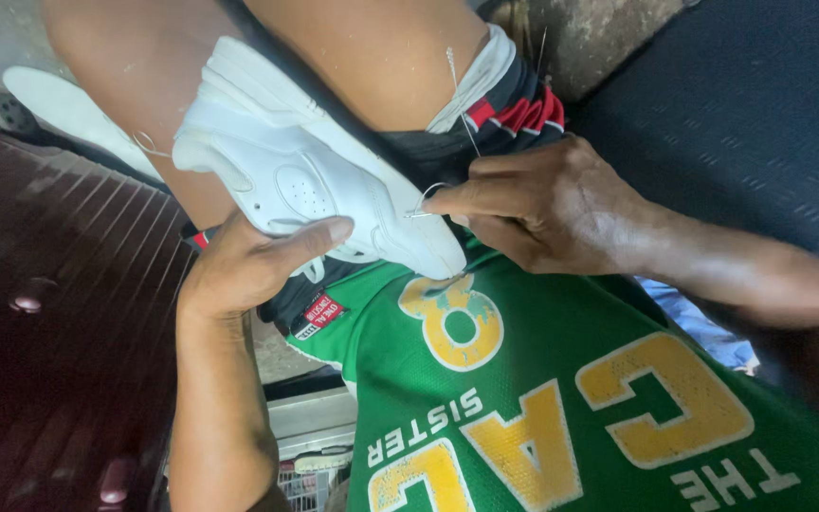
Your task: The person holds a white sneaker on their lap and repeatedly inserts a needle with thread into the shoe's upper, pulling the thread through to stitch the material. The hands reposition the shoe and thread multiple times while continuing the sewing action.
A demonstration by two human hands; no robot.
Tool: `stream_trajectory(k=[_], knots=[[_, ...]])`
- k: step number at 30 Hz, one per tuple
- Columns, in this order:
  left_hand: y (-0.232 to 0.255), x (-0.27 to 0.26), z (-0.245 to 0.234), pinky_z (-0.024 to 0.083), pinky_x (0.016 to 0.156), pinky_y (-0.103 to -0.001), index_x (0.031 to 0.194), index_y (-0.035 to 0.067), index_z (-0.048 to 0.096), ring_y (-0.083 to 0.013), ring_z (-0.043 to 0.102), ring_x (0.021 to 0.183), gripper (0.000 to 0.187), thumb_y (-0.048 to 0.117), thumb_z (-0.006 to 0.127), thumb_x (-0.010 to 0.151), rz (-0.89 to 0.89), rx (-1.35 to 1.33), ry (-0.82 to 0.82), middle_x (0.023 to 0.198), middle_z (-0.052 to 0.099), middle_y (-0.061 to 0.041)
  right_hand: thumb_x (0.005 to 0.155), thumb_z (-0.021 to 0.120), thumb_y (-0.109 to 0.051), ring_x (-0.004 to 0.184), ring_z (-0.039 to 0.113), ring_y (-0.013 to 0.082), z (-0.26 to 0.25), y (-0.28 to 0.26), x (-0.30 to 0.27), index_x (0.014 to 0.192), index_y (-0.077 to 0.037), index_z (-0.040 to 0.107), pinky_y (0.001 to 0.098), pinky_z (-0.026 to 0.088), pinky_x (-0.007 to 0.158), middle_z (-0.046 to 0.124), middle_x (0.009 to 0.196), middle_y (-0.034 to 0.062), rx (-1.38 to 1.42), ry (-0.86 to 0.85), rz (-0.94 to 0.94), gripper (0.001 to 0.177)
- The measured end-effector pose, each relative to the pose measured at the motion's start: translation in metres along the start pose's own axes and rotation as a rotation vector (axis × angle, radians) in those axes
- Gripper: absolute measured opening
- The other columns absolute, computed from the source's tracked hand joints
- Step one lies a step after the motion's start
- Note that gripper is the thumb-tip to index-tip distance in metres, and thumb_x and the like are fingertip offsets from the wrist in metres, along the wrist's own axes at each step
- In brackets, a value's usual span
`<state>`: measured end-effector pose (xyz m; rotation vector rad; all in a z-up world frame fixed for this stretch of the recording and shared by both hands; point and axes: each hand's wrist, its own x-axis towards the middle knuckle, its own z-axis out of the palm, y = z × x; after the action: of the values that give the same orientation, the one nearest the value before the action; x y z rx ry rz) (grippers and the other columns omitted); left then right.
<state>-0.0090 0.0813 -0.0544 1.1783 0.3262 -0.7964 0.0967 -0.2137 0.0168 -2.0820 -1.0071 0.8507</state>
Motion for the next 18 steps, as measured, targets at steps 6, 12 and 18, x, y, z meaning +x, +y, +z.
stream_trajectory(k=[6, 12, 18], knots=[[0.003, -0.001, 0.001, 0.055, 0.089, -0.030, 0.116, 0.000, 0.068, -0.0124, 0.064, 0.098, 0.023, 0.011, 0.072, 0.096, 0.088, 0.154, -0.017, 0.105, 0.071, -0.002, 0.090, 0.071, -0.010, 0.051, 0.062, 0.0156, 0.000, -0.008, 0.000, 0.126, -0.014, 0.072, 0.0319, 0.051, 0.046, 0.067, 0.072, 0.0004, -0.126, -0.041, 0.004, 0.036], [0.007, 0.002, 0.004, 0.055, 0.089, -0.030, 0.117, 0.000, 0.067, -0.0123, 0.064, 0.099, 0.024, 0.012, 0.071, 0.096, 0.077, 0.081, -0.021, 0.107, 0.070, -0.002, 0.090, 0.072, -0.012, 0.051, 0.062, 0.0157, -0.001, -0.011, 0.000, 0.125, -0.014, 0.072, 0.0325, 0.051, 0.046, 0.066, 0.071, 0.0007, -0.147, -0.054, 0.028, 0.035], [0.013, 0.005, 0.006, 0.056, 0.087, -0.031, 0.115, -0.001, 0.069, -0.0136, 0.065, 0.097, 0.023, 0.013, 0.070, 0.097, 0.071, 0.127, -0.018, 0.105, 0.072, -0.004, 0.090, 0.071, -0.012, 0.053, 0.064, 0.0170, -0.006, -0.021, 0.004, 0.123, -0.012, 0.072, 0.0339, 0.050, 0.045, 0.066, 0.073, 0.0009, -0.201, -0.064, 0.057, 0.033]])
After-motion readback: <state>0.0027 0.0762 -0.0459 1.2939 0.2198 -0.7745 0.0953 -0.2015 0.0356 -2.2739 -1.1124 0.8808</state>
